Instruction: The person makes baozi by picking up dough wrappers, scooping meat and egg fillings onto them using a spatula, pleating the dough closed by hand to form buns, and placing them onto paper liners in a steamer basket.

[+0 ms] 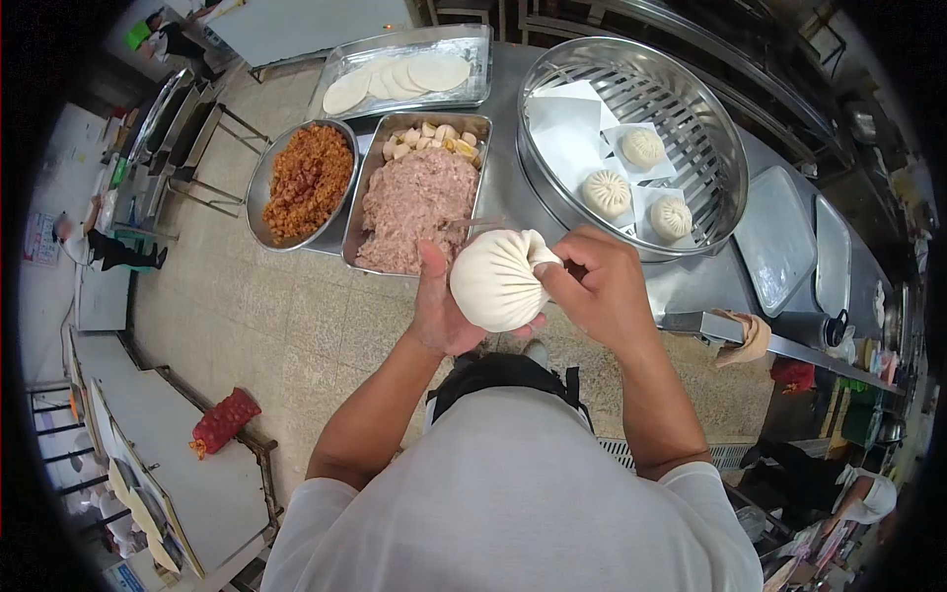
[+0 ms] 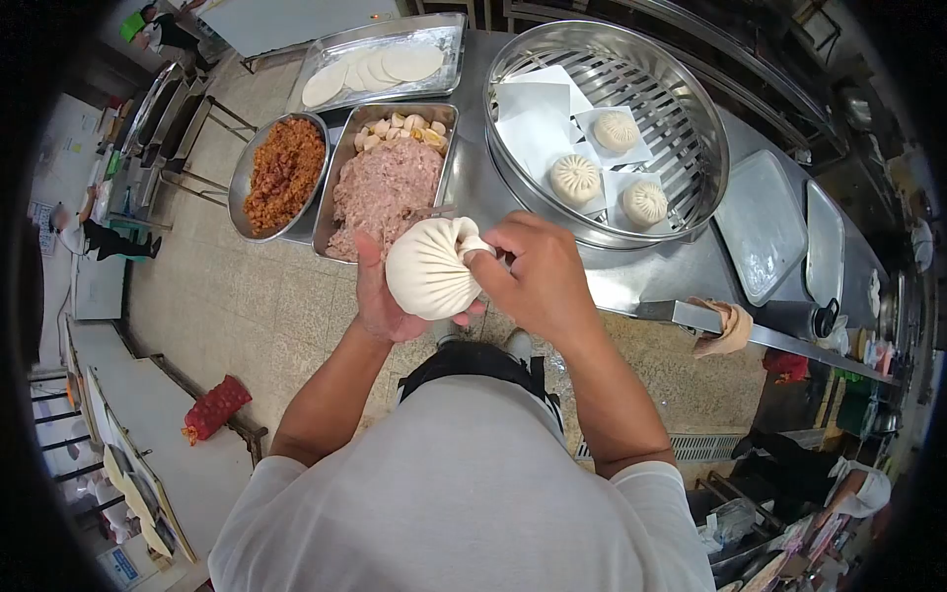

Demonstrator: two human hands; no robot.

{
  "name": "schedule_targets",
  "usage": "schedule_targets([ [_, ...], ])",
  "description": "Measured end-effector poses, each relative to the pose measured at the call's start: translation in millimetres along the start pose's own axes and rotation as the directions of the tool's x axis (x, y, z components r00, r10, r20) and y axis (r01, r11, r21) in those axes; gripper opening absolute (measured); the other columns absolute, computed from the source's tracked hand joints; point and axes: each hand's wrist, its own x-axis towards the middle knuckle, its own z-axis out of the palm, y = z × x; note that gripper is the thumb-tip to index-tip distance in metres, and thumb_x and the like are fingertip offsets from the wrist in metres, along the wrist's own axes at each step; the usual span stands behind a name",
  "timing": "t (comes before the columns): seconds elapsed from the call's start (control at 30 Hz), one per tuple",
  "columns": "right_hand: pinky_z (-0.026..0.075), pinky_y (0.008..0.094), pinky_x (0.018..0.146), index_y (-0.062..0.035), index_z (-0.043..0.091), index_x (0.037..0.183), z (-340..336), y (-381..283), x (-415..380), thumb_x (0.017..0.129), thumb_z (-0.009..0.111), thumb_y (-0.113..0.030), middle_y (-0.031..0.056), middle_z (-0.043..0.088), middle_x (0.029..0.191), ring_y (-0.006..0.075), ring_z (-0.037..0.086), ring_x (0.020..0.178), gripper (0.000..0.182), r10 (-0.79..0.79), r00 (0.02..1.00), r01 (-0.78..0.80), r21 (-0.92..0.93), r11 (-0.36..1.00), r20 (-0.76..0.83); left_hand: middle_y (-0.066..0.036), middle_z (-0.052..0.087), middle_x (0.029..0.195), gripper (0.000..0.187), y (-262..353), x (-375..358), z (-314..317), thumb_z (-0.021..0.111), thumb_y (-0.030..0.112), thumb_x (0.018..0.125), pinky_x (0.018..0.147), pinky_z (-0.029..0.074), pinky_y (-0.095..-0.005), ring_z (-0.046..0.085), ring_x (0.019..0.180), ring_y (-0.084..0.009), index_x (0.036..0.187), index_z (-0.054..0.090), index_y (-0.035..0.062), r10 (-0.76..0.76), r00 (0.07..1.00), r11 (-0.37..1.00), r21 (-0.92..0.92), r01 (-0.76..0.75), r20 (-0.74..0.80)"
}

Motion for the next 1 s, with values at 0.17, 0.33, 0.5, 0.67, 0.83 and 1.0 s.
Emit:
schedule_targets([
  [0.17, 0.043, 0.0334, 0.056, 0.0017, 0.07, 0.083, 4, 7, 4, 0.078, 0.071, -0.011, 0.0103, 0.06, 0.071, 0.0193, 0.055, 0.06, 0.014, 0.121, 0.992, -0.127, 0.179, 0.976, 0.044, -0.016, 0.051, 0.134, 0.106, -4, 4, -9, 0.043, 0.089, 0.074, 0.086, 0.058, -0.0478, 0.06, 0.117, -0.0278, 0.139, 0.042, 0.0054, 0.136, 0.989, 0.961, 0.249, -0.118, -0.055],
  [0.33, 0.041, 0.0321, 0.054, 0.0026, 0.068, 0.081, 8, 19, -2, 0.078, 0.07, -0.01, 0.0105, 0.059, 0.07, 0.0191, 0.054, 0.058, 0.013, 0.076, 0.996, -0.085, 0.22, 0.972, 0.051, -0.016, 0.061, 0.122, 0.112, -1, -1, -12, 0.039, 0.092, 0.072, 0.071, 0.061, -0.0403, 0.068, 0.097, -0.0266, 0.142, 0.041, 0.0045, 0.069, 0.997, 0.994, 0.086, -0.065, -0.036],
  [0.5, 0.041, 0.033, 0.052, 0.0055, 0.066, 0.076, 1, 11, -1, 0.079, 0.071, -0.01, 0.012, 0.057, 0.066, 0.0215, 0.051, 0.053, 0.016, -0.008, 0.997, -0.002, 0.124, 0.992, 0.074, -0.023, 0.065, 0.114, 0.117, -2, -5, -22, 0.036, 0.095, 0.071, 0.045, 0.059, -0.0329, 0.072, 0.068, -0.0271, 0.145, 0.037, 0.0048, -0.064, 0.997, 0.98, -0.186, 0.071, 0.044],
  [0.67, 0.042, 0.0323, 0.054, 0.0036, 0.068, 0.083, -1, 0, 0, 0.079, 0.072, -0.011, 0.0112, 0.059, 0.07, 0.019, 0.053, 0.056, 0.016, 0.027, 1.0, -0.027, 0.107, 0.994, 0.007, -0.015, 0.066, 0.109, 0.118, 3, -5, -5, 0.036, 0.097, 0.067, 0.042, 0.055, -0.0262, 0.07, 0.07, -0.0206, 0.142, 0.042, 0.0062, -0.011, 0.999, 0.999, 0.05, 0.013, -0.043],
  [0.83, 0.042, 0.0322, 0.055, 0.0016, 0.069, 0.089, 3, 13, 0, 0.078, 0.072, -0.011, 0.0107, 0.061, 0.074, 0.0169, 0.055, 0.06, 0.017, 0.053, 0.994, -0.074, 0.232, 0.97, 0.094, -0.014, 0.065, 0.112, 0.118, 4, -1, -1, 0.035, 0.097, 0.067, 0.042, 0.055, -0.0256, 0.07, 0.072, -0.0189, 0.141, 0.041, 0.0064, 0.081, 0.986, 0.951, 0.308, -0.033, -0.144],
  [1.0, 0.039, 0.0347, 0.051, 0.0025, 0.065, 0.075, 4, 12, -2, 0.077, 0.07, -0.009, 0.012, 0.055, 0.066, 0.0221, 0.052, 0.055, 0.012, -0.123, 0.992, 0.121, 0.137, 0.983, 0.004, -0.013, 0.065, 0.115, 0.115, 10, -4, -5, 0.032, 0.096, 0.07, 0.04, 0.053, -0.0239, 0.07, 0.078, -0.0174, 0.139, 0.044, 0.0058, -0.029, 0.996, 0.998, 0.057, 0.034, -0.08],
])
